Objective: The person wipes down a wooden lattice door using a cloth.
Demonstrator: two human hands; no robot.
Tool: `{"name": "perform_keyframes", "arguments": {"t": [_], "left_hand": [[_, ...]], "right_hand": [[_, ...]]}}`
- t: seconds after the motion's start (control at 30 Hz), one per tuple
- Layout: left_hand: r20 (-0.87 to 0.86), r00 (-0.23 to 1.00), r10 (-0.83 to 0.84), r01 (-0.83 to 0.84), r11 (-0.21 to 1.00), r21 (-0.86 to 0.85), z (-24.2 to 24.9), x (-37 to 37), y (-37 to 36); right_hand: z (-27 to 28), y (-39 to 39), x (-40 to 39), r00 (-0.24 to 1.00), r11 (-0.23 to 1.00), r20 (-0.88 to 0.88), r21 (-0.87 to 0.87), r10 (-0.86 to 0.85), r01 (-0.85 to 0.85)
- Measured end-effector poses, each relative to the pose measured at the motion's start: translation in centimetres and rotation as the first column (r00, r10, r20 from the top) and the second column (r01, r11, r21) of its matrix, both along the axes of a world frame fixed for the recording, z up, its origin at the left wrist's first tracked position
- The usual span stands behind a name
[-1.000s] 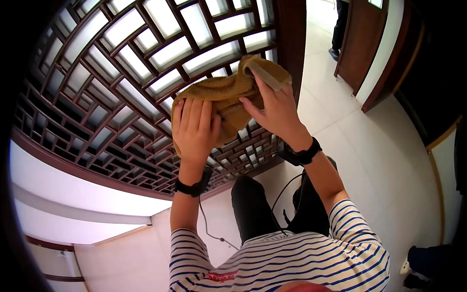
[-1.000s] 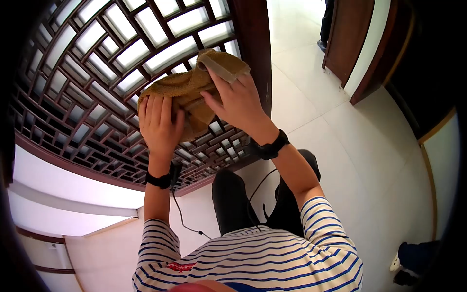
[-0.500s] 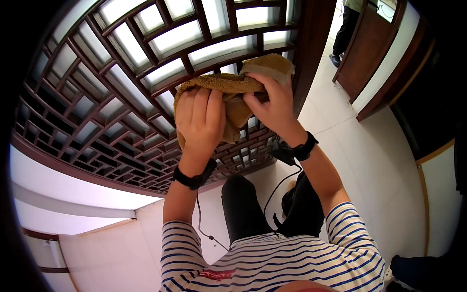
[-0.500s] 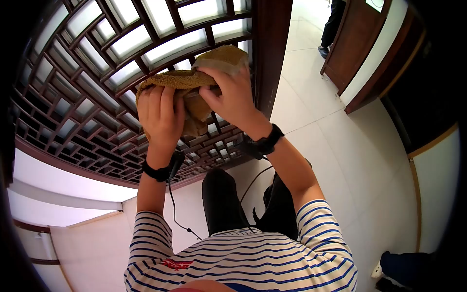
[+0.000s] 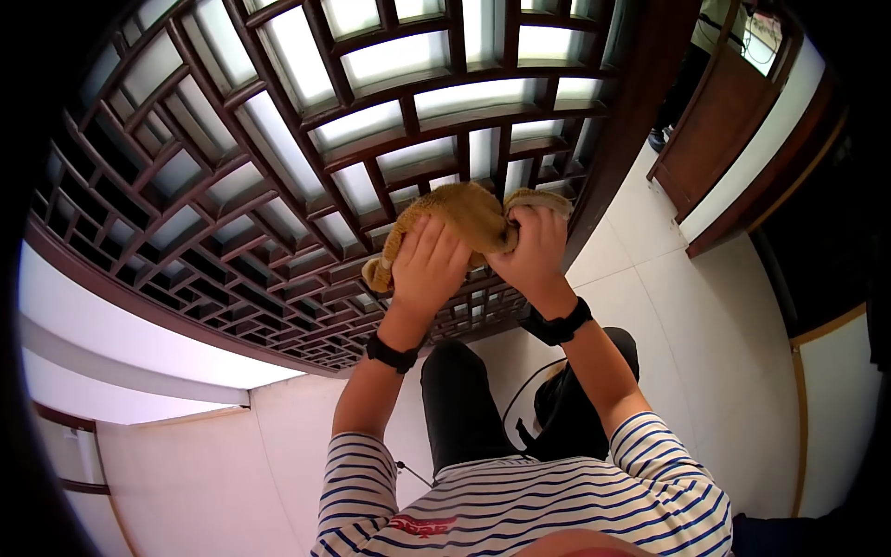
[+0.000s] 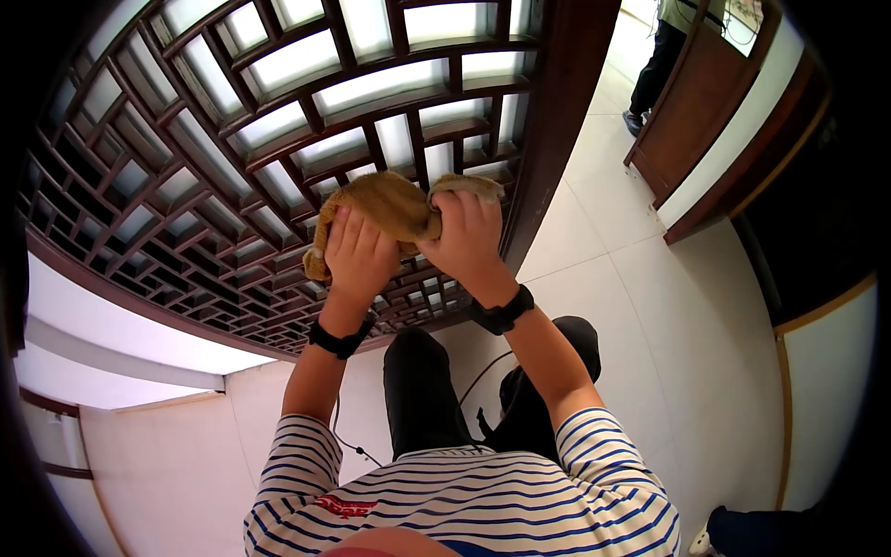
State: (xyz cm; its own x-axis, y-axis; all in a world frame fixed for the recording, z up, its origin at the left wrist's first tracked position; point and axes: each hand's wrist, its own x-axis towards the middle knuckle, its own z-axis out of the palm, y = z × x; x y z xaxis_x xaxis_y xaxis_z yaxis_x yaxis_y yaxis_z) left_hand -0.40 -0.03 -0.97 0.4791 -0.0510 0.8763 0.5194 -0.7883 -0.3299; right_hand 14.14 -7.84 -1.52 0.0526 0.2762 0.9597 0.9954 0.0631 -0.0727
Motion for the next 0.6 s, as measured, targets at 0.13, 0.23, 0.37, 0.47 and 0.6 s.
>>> {"name": "perform_keyframes", "arguments": {"t": [0.13, 0.23, 0.37, 0.47, 0.6], "left_hand": [[0.003, 1.0, -0.031, 0.031, 0.998, -0.048, -3.0, -0.3, -0.7], [-0.035, 0.996, -0.083, 0.078, 0.99, -0.12, -4.6, -0.9, -1.3], [-0.063, 0.989, -0.134, 0.119, 0.973, -0.198, -7.5, -1.4, -1.6], [-0.132, 0.975, -0.177, 0.138, 0.955, -0.264, -10.4, -1.7, -2.2], [-0.128, 0.976, -0.174, 0.124, 0.936, -0.328, -13.0, -2.0, -3.2]], "right_hand": [[-1.1, -0.6, 0.2, 0.999, 0.999, 0.016, -0.01, 0.038, -0.037], [-3.4, -0.9, 0.1, 0.998, 0.989, 0.025, -0.139, 0.059, -0.055], [-5.3, -1.9, 0.0, 0.998, 0.959, 0.0, -0.275, 0.067, -0.064], [-7.7, -2.2, -0.1, 0.998, 0.939, 0.053, -0.344, 0.042, -0.021], [-9.6, -2.9, 0.0, 0.998, 0.889, 0.013, -0.455, 0.06, -0.047]]}}
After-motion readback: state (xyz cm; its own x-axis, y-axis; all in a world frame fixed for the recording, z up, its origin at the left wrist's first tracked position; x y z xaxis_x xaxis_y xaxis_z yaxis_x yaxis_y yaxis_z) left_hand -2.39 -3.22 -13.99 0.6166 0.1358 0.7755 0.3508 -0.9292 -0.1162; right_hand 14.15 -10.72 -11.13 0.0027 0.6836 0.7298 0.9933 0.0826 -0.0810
